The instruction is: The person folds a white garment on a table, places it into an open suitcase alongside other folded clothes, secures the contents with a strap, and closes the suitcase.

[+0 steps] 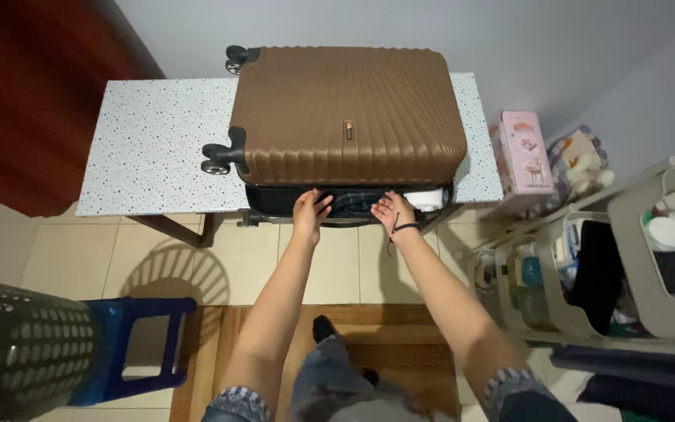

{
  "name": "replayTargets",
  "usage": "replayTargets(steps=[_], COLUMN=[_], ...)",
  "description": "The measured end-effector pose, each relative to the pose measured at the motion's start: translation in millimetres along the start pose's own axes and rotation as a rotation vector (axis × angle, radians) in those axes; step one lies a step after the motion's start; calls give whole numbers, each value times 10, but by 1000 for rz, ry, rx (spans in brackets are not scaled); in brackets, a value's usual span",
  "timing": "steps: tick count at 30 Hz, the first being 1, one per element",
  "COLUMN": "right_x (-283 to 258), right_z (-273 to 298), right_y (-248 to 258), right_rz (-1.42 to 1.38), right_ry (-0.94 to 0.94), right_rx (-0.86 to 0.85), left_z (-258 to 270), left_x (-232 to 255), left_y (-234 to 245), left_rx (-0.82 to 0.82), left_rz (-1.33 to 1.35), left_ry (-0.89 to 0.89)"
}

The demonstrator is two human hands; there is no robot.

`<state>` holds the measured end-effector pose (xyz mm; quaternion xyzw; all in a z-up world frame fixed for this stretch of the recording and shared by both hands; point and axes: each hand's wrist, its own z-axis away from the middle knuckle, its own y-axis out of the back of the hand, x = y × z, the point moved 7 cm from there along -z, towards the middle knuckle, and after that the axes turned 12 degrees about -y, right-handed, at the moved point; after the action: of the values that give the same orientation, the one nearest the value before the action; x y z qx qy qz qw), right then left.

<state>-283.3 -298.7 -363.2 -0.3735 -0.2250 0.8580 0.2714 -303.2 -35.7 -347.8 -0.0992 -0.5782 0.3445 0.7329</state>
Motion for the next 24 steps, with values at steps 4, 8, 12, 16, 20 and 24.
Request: replayTargets(steps=[4, 8, 12, 16, 20, 24], right_x=[-69, -21, -36, -58, -67, -96], right_z=[31, -24, -121, -98, 6, 102], right_y=[26, 16, 8, -31, -28, -83], right_rz=[-30, 61, 79, 109, 130, 10], right_ry=[5, 16, -14, -6, 41, 66], right_rx=[-32, -72, -151, -239, -178, -193], left_z=[-66, -121, -151, -234, -270, -151], left_x=[-60, -102, -115, -188, -222, -209], left_y=[65, 104, 124, 114, 92, 120], left_rx=[-11, -37, -104, -162, -183, -141], left_rz=[68, 148, 224, 326, 390, 347], left_ry=[-25, -22, -39, -53, -91, -95])
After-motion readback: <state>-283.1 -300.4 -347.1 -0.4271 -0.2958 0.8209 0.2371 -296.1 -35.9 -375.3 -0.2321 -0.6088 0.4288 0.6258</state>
